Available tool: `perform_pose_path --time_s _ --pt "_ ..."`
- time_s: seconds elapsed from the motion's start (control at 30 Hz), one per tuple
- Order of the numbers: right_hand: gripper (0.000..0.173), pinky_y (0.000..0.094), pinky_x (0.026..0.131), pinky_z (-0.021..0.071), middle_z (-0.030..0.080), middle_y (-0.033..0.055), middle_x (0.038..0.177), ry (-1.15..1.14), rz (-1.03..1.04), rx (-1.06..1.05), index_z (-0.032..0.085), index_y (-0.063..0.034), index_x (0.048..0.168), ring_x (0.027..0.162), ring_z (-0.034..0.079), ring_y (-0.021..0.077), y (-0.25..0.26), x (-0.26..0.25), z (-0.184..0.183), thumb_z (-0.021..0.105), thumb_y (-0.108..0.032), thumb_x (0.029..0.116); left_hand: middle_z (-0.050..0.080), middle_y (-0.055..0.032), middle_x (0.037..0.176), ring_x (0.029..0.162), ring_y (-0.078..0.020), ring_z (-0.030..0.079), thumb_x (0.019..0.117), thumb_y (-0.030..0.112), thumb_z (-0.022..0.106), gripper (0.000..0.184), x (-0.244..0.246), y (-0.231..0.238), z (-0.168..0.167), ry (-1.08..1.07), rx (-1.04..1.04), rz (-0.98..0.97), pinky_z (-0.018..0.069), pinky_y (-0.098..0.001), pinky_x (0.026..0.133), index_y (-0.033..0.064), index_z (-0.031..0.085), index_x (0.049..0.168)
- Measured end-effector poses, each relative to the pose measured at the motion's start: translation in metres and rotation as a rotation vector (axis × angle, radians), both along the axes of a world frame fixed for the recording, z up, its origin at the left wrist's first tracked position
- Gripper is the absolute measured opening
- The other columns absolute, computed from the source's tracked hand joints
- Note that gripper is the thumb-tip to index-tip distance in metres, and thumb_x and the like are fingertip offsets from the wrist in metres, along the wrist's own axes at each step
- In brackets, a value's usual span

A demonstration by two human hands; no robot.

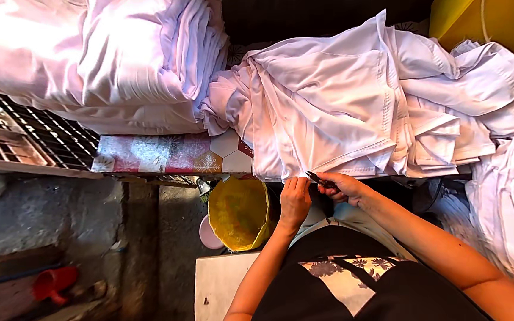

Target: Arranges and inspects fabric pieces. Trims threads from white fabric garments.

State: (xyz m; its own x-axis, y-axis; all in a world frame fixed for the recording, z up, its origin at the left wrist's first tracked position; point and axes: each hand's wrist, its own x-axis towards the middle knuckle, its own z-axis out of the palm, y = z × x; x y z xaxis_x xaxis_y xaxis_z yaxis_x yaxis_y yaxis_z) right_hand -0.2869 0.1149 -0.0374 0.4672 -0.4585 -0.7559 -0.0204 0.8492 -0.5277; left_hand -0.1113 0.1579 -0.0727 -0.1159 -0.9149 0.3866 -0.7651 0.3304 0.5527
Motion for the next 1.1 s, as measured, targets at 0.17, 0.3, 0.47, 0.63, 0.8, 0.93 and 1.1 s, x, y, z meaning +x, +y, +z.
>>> perform_pose_path --time_s 0.17,0.3,0.47,0.63,0.8,0.93,1.1 --pt "0.043 0.0137 0.039 0.0198 0.036 -0.011 0.054 0.029 0.009 -0.031 0.054 -0.0154 0.079 0.04 0.025 -0.0028 0.006 0.0 0.0 0.04 -0.04 0.1112 0.07 -0.0122 0.081 0.08 -0.0266 0.069 0.095 0.003 0.059 0.015 0.003 0.001 0.001 0.084 0.022 -0.012 0.0574 -0.0362 0.076 -0.0009 0.072 0.088" --pt "0.044 0.0123 0.037 0.0201 0.037 -0.0105 0.055 -0.055 -0.019 0.034 0.054 -0.0146 0.081 0.039 0.025 -0.0034 0.004 0.004 -0.002 0.036 -0.041 0.1118 0.071 -0.0126 0.082 0.08 -0.0272 0.07 0.0938 0.001 0.06 0.014 0.002 0.004 0.004 0.105 0.048 -0.021 0.0578 -0.0375 0.077 -0.0013 0.073 0.089" --pt "0.045 0.0136 0.038 0.0198 0.036 -0.0104 0.053 -0.002 -0.084 0.045 0.052 -0.0152 0.075 0.039 0.025 -0.0024 0.003 0.008 -0.001 0.039 -0.039 0.1115 0.071 -0.0117 0.081 0.079 -0.0261 0.069 0.0944 0.002 0.059 0.016 0.005 0.005 0.003 0.132 0.046 -0.048 0.0566 -0.0368 0.076 -0.0008 0.073 0.088" --pt "0.042 0.0152 0.044 0.0273 0.038 -0.0102 0.054 0.277 -0.092 -0.419 0.06 -0.0098 0.082 0.043 0.03 -0.0017 0.003 -0.006 0.003 0.042 -0.033 0.1116 0.071 -0.0251 0.104 0.105 -0.0417 0.068 0.0995 0.006 0.057 0.02 0.059 0.024 0.029 -0.136 0.499 0.164 0.0537 -0.0539 0.093 -0.0065 0.072 0.104" --pt "0.049 0.0544 0.055 0.0542 0.07 0.0188 0.083 0.899 0.253 -1.465 0.069 0.006 0.109 0.066 0.07 0.0369 0.002 0.014 -0.021 0.082 -0.033 0.0837 0.04 -0.0362 0.151 0.135 -0.0556 0.043 0.0977 0.013 0.066 0.046 0.103 0.013 0.025 -0.268 0.788 0.391 0.042 -0.0609 0.108 -0.0071 0.057 0.138" --pt "0.009 0.0511 0.069 0.0573 0.071 0.0175 0.088 0.71 0.186 -1.398 0.072 0.0035 0.097 0.076 0.07 0.0303 -0.031 0.006 -0.007 0.067 0.0 0.0904 0.057 -0.0297 0.137 0.124 -0.0464 0.057 0.095 0.01 0.068 0.028 0.095 0.003 0.014 -0.062 0.345 0.281 0.0484 -0.0551 0.103 -0.0066 0.07 0.117" --pt "0.023 0.0266 0.064 0.051 0.057 0.0009 0.082 0.793 -0.631 -1.005 0.061 0.0031 0.109 0.065 0.053 0.0036 -0.143 -0.1 0.065 0.053 -0.018 0.1018 0.067 -0.0232 0.116 0.113 -0.0388 0.064 0.0876 0.013 0.078 0.025 0.086 -0.021 -0.014 -0.013 0.101 -0.042 0.0546 -0.0505 0.097 -0.0041 0.072 0.103"
